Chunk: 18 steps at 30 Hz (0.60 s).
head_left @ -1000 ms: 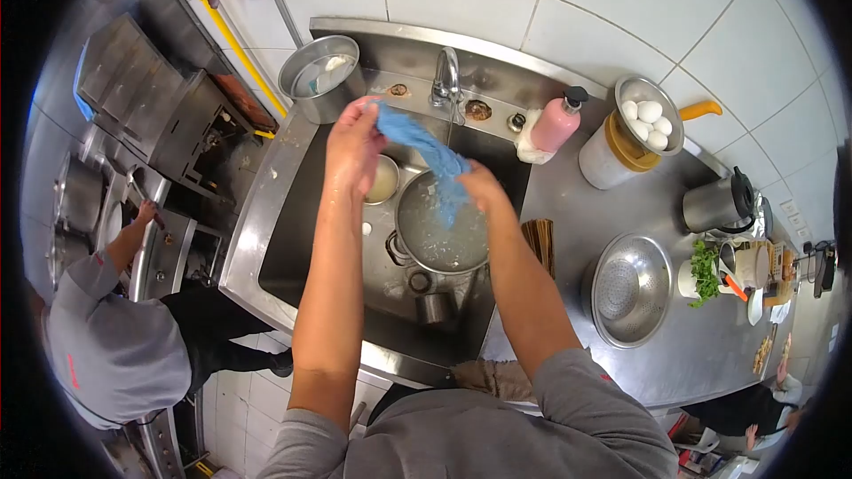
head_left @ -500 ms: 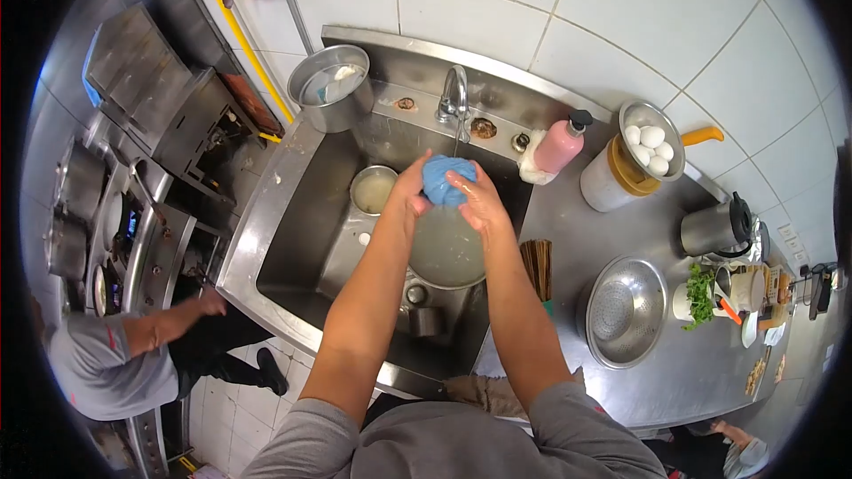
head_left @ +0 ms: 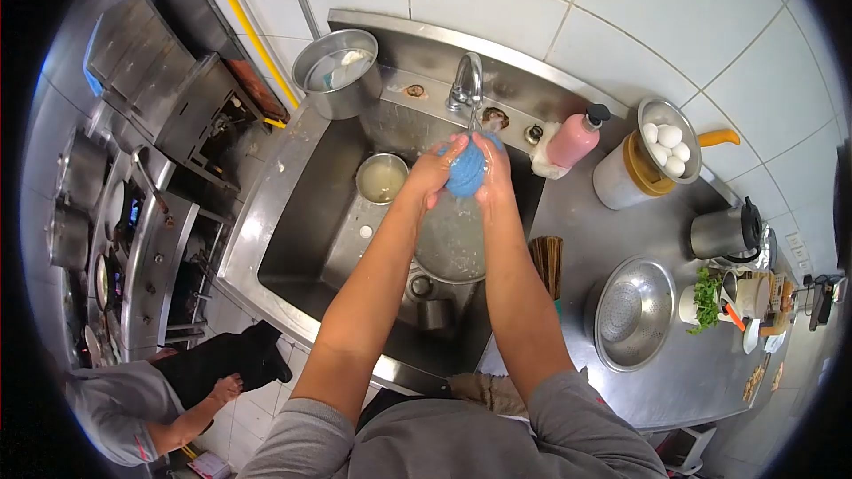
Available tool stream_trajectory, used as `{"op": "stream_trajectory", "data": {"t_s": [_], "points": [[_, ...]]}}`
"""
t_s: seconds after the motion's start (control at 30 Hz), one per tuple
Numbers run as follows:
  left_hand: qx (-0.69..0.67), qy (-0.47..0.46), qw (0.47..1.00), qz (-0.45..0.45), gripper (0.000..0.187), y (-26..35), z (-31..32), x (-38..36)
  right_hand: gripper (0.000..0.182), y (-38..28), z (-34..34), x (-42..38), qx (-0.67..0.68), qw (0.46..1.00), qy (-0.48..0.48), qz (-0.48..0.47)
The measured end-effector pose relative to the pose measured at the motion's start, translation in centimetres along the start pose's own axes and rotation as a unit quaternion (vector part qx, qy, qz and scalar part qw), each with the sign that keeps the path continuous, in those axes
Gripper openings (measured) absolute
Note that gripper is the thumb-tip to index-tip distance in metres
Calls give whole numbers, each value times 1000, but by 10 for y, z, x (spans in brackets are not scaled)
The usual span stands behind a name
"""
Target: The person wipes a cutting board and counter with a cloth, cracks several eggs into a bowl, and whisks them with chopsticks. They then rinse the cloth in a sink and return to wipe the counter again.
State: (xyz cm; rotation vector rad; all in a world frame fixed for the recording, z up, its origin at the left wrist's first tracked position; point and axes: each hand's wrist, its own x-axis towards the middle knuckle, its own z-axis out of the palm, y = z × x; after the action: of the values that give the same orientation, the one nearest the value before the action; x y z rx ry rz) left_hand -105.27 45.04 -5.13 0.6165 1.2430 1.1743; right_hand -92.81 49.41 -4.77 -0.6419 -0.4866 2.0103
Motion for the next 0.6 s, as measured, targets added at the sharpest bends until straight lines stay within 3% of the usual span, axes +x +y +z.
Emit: {"op": "stream_trajectory", "data": {"t_s": [0.03,0.07,0.1,0.17,0.23,0.3,0.33,0.4,0.43,0.5,0.57,0.6], "points": [[-1,0,1000,-1,72,7,2,-6,30,-6,9,0,-66,995,6,-68],[-88,-48,995,-19,71,13,3,-12,32,-8,9,7,-109,990,9,-83],[-176,-95,979,-39,70,20,6,-20,32,-13,14,7,-111,990,12,-84],[-193,-152,968,-56,69,28,10,-33,39,-26,36,0,-180,977,-93,-60],[-207,-205,954,-75,68,29,8,-37,36,-39,49,-4,-211,970,-117,-28],[-50,-200,976,-73,46,30,7,-32,33,-48,59,-5,-241,960,-142,8],[-52,-199,976,-78,46,35,11,-35,33,-51,62,-4,-281,948,-146,29],[44,-62,995,-59,40,40,20,-40,28,-53,66,-4,-337,931,-133,37],[42,-61,995,-69,40,37,18,-32,28,-49,61,1,-335,933,-127,45],[226,-41,971,-64,43,35,16,-19,27,-41,53,11,-304,946,-113,3],[253,-6,967,-34,47,22,19,-21,27,-30,44,14,-281,954,-100,-18],[286,2,957,39,49,13,20,-20,22,-26,42,14,-262,961,-83,-24]]}}
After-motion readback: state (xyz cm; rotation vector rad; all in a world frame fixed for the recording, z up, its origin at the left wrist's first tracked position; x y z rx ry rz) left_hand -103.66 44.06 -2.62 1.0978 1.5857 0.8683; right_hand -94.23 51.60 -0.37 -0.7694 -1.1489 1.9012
